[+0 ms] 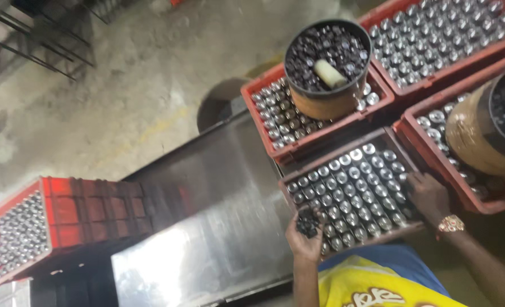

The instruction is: The person places small dark objects into the cavities of a red plastic mold tray. They then use a cylindrical tool to press the objects into the cavities. The person repeats this process for multiple trays on a conveyor belt.

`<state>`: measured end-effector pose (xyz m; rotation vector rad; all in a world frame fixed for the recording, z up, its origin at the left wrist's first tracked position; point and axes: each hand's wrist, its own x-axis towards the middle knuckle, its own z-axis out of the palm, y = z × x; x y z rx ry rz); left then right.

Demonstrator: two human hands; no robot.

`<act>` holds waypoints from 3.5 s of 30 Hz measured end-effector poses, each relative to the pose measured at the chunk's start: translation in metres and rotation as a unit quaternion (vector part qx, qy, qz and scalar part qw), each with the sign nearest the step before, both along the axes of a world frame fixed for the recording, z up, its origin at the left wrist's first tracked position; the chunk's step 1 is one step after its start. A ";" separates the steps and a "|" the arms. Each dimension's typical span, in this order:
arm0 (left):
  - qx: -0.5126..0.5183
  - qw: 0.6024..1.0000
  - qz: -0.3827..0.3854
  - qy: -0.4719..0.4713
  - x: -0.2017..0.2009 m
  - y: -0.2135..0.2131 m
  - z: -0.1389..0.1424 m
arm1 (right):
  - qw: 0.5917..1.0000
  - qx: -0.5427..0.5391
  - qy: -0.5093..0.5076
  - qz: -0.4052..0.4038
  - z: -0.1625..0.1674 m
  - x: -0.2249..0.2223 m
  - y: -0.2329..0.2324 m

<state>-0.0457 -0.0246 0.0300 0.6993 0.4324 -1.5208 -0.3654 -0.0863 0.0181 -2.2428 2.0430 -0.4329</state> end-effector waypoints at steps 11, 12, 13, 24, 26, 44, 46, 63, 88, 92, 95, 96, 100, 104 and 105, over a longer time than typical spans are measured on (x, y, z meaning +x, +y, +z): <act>-0.018 0.999 0.032 0.025 -0.003 -0.012 -0.003 | 0.997 -0.001 0.055 0.048 -0.011 -0.009 0.013; -0.033 0.998 0.035 0.030 -0.004 -0.011 -0.005 | 0.993 0.029 0.099 0.054 -0.012 -0.010 0.016; -0.044 0.998 0.036 0.034 -0.005 -0.011 -0.006 | 0.986 0.061 0.143 0.059 -0.012 -0.012 0.019; -0.020 0.999 0.037 0.010 -0.009 -0.018 -0.010 | 0.983 -0.044 -0.178 0.008 0.025 0.051 -0.018; -0.019 0.999 0.044 0.003 -0.015 -0.025 -0.012 | 0.915 0.137 -0.380 -0.013 0.040 0.092 -0.008; -0.084 0.993 0.033 -0.075 -0.028 -0.039 -0.016 | 0.893 0.053 -0.397 0.205 0.086 0.172 0.031; -0.108 0.990 0.036 -0.084 -0.029 -0.037 -0.011 | 0.896 0.101 -0.394 0.181 0.080 0.172 0.032; -0.018 0.998 0.032 -0.056 -0.020 -0.027 -0.058 | 0.856 0.206 -0.400 0.254 0.036 0.154 0.033; -0.030 0.998 0.050 0.030 -0.039 -0.104 0.004 | 0.922 0.124 -0.329 -0.161 -0.010 -0.004 0.013; -0.050 0.969 -0.009 -0.243 -0.008 -0.020 -0.025 | 0.947 -0.006 -0.294 -0.127 -0.005 -0.012 0.015; -0.089 0.993 0.079 0.012 -0.007 -0.022 -0.032 | 0.961 -0.018 -0.257 -0.103 -0.003 -0.017 0.008; -0.087 0.992 0.085 0.018 -0.010 -0.027 -0.028 | 0.966 -0.014 -0.242 -0.091 -0.004 -0.018 0.002; -0.076 0.994 0.079 0.023 -0.018 -0.030 -0.003 | 0.977 0.004 -0.197 -0.084 -0.010 -0.018 -0.003; -0.055 0.995 0.078 0.015 -0.019 -0.022 -0.006 | 0.972 0.024 -0.222 -0.068 -0.025 -0.017 0.000; -0.037 0.997 0.073 0.002 -0.017 -0.020 -0.008 | 0.972 0.012 -0.228 -0.053 -0.029 -0.016 0.000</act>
